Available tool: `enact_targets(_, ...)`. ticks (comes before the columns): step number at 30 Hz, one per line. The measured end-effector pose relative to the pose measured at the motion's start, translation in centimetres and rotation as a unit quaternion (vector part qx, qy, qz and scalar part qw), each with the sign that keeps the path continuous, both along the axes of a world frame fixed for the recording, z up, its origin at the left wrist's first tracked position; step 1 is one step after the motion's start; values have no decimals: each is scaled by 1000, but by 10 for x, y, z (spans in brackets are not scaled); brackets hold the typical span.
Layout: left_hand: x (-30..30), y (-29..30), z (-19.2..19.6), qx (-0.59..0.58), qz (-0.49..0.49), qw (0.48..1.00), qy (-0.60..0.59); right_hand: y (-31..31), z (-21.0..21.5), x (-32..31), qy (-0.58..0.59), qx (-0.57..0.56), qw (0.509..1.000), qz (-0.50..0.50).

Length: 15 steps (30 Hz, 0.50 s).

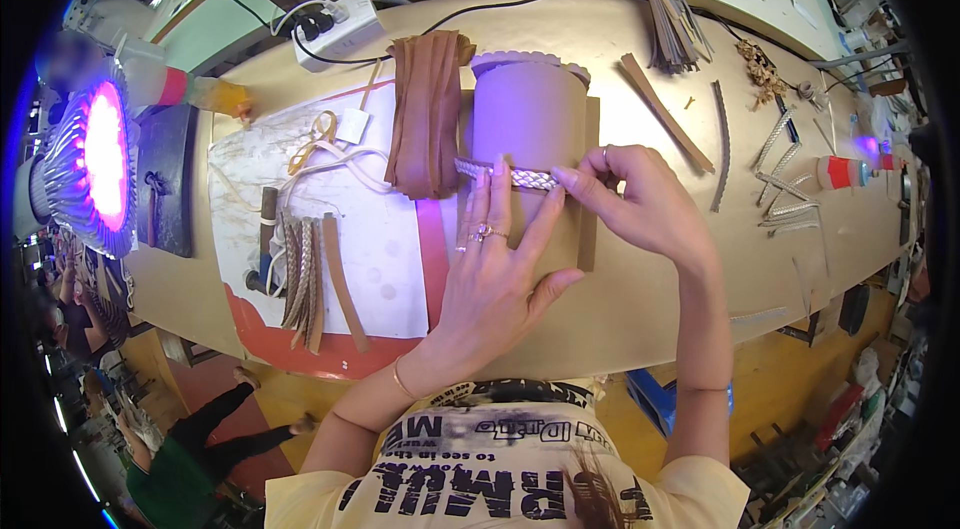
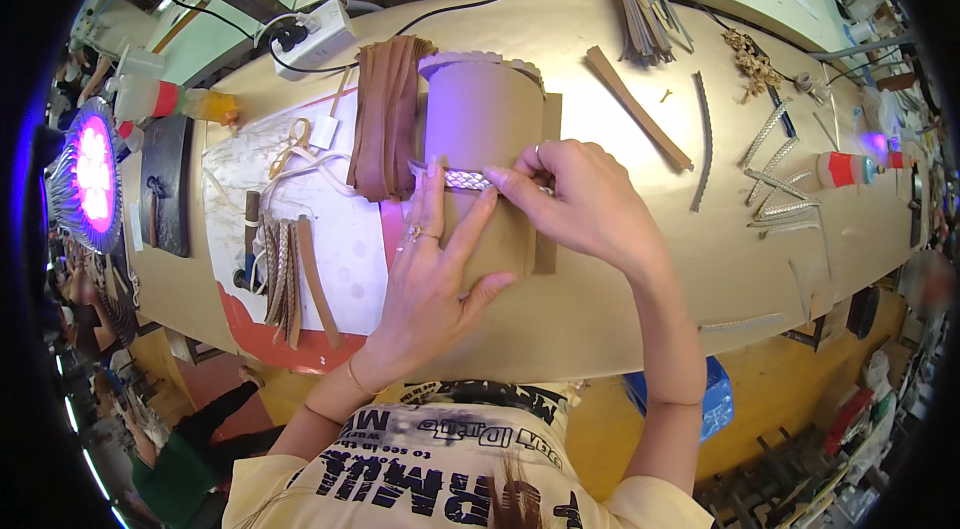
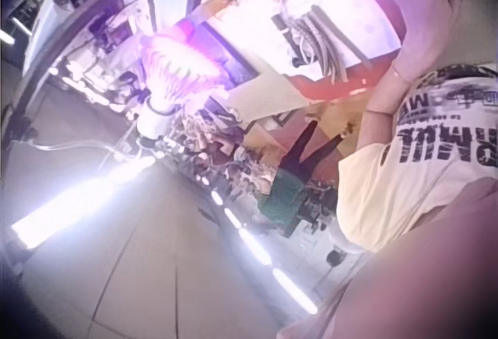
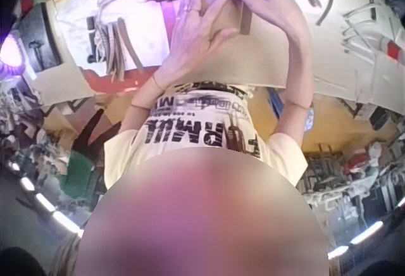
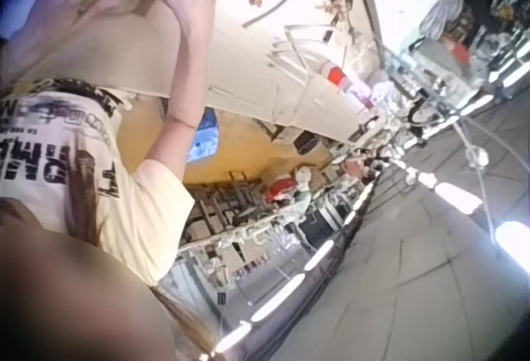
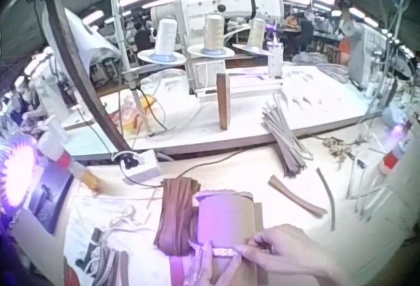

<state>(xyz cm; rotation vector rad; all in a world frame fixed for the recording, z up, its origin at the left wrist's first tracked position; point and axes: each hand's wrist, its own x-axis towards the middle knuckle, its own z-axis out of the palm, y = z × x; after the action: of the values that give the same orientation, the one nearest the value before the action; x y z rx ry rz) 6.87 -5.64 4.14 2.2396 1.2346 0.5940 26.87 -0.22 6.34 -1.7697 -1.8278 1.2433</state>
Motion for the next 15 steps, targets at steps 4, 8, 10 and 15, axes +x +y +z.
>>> enact_targets(4, 3, -3, -2, 2, 7, 1000, 23, 10, 11, -1, -50, 10, 998, 27)
enact_targets(8, 6, -3, -6, 33, 12, 998, 46, 14, 18, -3, -71, -4, 997, 39)
enact_targets(10, 9, -3, -6, 49, 23, 996, 69, 14, 18, -5, -79, -1, 996, 50)
enact_targets(15, 17, -6, -4, 59, 44, 991, 116, 11, 17, -6, -99, 12, 994, 46)
